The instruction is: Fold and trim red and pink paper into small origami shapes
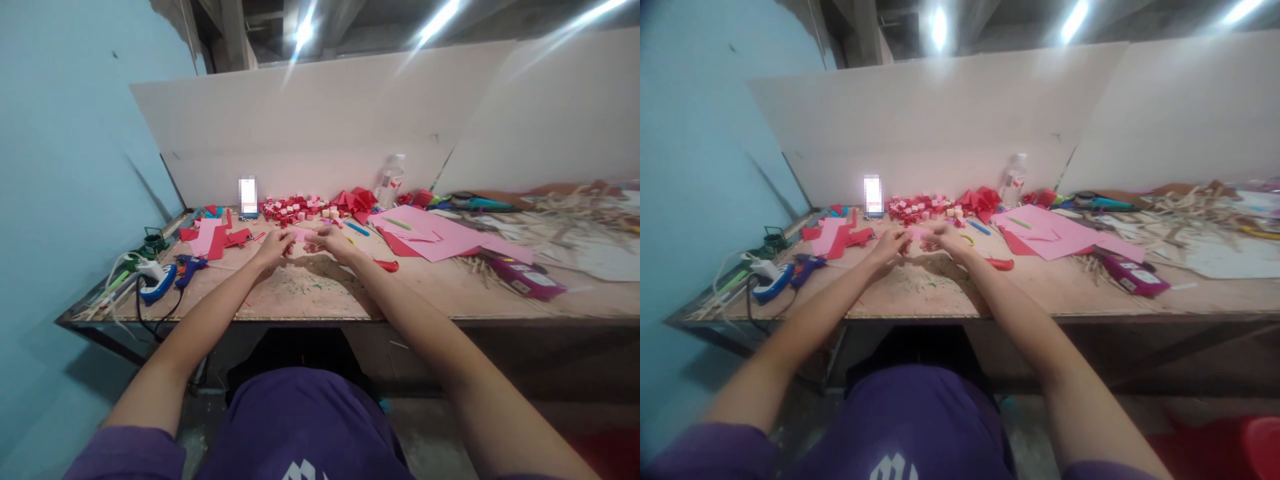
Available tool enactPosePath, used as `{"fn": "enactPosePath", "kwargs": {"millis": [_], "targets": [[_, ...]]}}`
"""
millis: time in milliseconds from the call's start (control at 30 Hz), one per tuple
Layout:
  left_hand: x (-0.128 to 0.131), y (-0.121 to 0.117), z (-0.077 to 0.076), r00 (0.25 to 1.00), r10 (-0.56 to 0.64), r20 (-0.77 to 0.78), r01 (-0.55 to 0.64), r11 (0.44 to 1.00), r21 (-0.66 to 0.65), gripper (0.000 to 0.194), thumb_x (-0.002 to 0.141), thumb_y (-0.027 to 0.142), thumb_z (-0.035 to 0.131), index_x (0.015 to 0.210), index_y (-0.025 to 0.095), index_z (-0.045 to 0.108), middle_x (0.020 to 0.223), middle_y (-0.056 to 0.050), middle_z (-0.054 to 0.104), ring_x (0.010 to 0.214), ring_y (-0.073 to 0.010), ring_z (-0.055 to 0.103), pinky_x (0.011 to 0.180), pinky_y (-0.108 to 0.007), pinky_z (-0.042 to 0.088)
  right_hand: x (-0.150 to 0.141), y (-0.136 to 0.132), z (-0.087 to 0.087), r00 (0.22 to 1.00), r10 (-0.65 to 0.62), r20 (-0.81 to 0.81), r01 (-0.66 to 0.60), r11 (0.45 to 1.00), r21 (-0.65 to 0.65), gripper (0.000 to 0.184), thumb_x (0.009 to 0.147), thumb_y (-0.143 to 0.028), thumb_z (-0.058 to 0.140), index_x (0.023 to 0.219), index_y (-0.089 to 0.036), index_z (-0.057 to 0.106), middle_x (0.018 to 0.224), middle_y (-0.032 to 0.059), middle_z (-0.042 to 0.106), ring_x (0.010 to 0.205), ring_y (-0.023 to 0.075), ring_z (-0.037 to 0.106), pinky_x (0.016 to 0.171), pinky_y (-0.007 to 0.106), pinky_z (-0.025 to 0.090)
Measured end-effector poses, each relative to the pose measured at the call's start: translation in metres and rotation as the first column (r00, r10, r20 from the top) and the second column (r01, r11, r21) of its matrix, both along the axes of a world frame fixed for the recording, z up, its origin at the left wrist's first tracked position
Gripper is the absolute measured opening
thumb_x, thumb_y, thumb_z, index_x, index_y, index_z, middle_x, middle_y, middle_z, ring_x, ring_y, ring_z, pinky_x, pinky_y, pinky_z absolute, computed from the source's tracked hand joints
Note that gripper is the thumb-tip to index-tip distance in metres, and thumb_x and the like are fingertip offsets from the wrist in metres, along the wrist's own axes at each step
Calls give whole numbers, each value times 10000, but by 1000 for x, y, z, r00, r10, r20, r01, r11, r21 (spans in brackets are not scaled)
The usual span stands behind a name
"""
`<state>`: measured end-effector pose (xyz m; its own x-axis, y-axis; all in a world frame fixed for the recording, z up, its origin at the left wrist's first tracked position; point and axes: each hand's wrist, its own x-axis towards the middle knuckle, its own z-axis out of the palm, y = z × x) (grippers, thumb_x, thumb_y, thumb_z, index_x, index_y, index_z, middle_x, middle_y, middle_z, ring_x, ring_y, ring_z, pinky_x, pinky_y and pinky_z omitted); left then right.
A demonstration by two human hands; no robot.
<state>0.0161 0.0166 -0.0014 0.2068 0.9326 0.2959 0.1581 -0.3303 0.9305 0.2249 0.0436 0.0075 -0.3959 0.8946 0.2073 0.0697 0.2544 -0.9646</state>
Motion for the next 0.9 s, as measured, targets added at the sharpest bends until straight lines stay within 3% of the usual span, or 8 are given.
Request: {"fn": "enactPosePath", "kwargs": {"millis": [233,467,600,900], "targets": [[1,2,2,1000,7,1,-7,999,37,296,967,422,605,805,181,549,594,31,606,426,-76,533,487,-193,432,1,0,3,997,-31,-74,29,999,-34,325,727,-415,894,814,-145,735,796,118,776,716,192,725,624,255,581],[-2,-7,6,994,-16,-106,29,992,121,280,890,294,649,652,171,567,548,27,573,483,-88,521,541,-210,430,3,-7,5,960,187,206,-191,982,-3,243,764,-400,818,812,-162,806,862,100,797,773,207,731,654,261,566],[0,-12,6,985,-31,-170,60,983,172,242,838,234,647,610,168,599,541,25,578,525,-100,519,578,-223,417,3,-6,3,938,151,312,-189,977,95,196,786,-365,758,745,-179,801,757,44,771,703,181,687,618,247,509],[0,-10,5,985,-55,-163,88,976,199,184,843,332,659,768,165,681,634,6,633,563,-111,557,574,-230,441,0,-5,2,966,108,237,-149,975,162,265,771,-406,778,760,-142,802,697,41,741,625,147,619,590,236,472]]}}
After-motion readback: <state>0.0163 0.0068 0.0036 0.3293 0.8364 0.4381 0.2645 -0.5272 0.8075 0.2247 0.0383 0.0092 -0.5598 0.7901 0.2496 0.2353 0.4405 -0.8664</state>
